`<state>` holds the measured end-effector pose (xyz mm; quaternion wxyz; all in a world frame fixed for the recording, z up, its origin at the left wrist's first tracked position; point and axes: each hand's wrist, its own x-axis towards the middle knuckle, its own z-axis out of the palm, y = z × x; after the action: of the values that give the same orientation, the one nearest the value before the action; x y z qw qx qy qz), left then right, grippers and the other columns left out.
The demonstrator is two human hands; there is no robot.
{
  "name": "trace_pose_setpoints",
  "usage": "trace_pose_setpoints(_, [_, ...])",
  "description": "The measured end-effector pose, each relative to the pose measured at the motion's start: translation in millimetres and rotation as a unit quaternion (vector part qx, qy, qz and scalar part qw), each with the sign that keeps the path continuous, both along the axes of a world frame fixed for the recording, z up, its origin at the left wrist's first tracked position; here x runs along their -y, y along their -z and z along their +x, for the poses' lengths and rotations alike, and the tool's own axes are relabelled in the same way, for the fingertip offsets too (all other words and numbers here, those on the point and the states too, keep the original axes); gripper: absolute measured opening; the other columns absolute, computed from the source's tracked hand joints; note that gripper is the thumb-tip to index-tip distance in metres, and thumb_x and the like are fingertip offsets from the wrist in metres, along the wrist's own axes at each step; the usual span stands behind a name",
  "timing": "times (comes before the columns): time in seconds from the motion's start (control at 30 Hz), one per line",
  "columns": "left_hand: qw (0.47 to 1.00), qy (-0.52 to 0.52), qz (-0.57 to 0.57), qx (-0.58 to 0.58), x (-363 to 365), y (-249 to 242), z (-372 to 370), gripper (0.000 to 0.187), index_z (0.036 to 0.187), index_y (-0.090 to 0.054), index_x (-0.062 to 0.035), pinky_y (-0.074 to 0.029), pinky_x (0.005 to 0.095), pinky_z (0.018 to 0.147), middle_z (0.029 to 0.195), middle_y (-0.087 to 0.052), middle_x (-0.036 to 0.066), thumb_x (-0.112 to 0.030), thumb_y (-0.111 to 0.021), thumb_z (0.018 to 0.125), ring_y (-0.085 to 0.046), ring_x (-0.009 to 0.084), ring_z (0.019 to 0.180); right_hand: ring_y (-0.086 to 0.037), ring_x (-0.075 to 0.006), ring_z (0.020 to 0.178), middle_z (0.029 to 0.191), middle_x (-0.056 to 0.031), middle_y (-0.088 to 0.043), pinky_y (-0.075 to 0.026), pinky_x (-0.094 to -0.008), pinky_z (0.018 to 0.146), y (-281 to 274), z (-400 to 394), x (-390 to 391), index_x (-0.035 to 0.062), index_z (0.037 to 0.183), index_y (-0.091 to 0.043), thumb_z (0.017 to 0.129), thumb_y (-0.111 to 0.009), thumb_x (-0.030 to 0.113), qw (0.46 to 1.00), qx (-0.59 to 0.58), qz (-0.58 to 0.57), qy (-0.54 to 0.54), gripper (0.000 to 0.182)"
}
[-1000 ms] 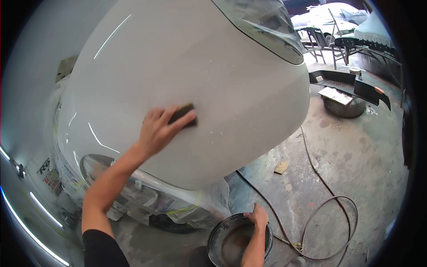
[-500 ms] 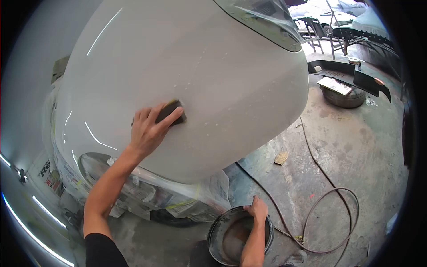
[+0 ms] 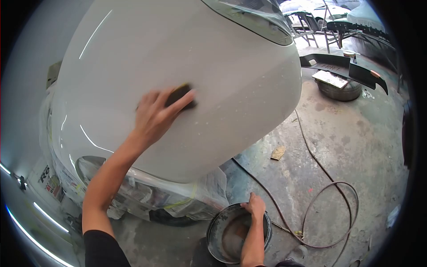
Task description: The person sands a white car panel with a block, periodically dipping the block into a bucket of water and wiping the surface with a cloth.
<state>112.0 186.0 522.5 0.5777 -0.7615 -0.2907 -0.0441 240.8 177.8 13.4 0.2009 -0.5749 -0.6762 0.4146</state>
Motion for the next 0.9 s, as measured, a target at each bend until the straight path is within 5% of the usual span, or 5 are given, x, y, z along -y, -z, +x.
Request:
trace_pose_setpoints(0.2, [0.997,0.07,0.018,-0.032,-68,-21,102,0.075,0.148,-0.058,-0.0336,-0.05,0.0417,0.087,0.115,-0.065,0.001,-0.015,-0.084,0.08,-0.061,0.0259,0.098,-0.069,-0.0421,0.108,0.113,-0.0228,-0.072,-0.056,-0.0515,0.09,6,1,0,0.0049,0.119,-0.064,0.073,-0.092,0.038,0.999,-0.019,0.038,0.029,0.064])
trace_pose_setpoints(0.33, [0.998,0.053,0.001,-0.028,-15,0,6,0.063,0.149,-0.056,-0.0353,-0.051,0.041,0.082,0.119,-0.063,0.0,-0.02,-0.073,0.09,-0.06,0.0247,0.093,-0.068,-0.0407,0.115,0.121,-0.0223,-0.071,-0.055,-0.0498,0.095,7,0,-6,0.006,0.132,-0.063,0.073,-0.091,0.043,1.0,-0.026,0.011,0.0,0.075])
trace_pose_setpoints(0.53, [0.999,0.027,0.032,0.005,-41,-43,74,0.072,0.148,-0.06,-0.0314,-0.047,0.0402,0.085,0.121,-0.063,0.003,-0.011,-0.081,0.083,-0.058,0.0275,0.098,-0.068,-0.0408,0.116,0.121,-0.0215,-0.071,-0.055,-0.0499,0.095,-5,3,-4,0.006,0.133,-0.062,0.072,-0.092,0.043,1.0,-0.007,-0.018,-0.006,0.077])
trace_pose_setpoints(0.73, [0.999,0.029,0.022,0.037,-8,15,6,0.067,0.149,-0.057,-0.0354,-0.049,0.0414,0.077,0.115,-0.062,0.001,-0.02,-0.078,0.087,-0.059,0.0269,0.093,-0.068,-0.0406,0.116,0.122,-0.0215,-0.071,-0.055,-0.0503,0.095,-2,0,-4,0.0058,0.136,-0.06,0.072,-0.092,0.044,1.0,-0.004,-0.011,0.001,0.081])
trace_pose_setpoints(0.9, [0.991,0.071,0.112,0.02,-69,-57,94,0.068,0.15,-0.056,-0.035,-0.049,0.0424,0.078,0.116,-0.062,0.001,-0.018,-0.078,0.088,-0.059,0.027,0.095,-0.069,-0.0408,0.115,0.121,-0.0223,-0.072,-0.055,-0.0503,0.095,1,-3,1,0.0052,0.135,-0.062,0.072,-0.092,0.043,1.0,-0.004,0.014,0.014,0.08])
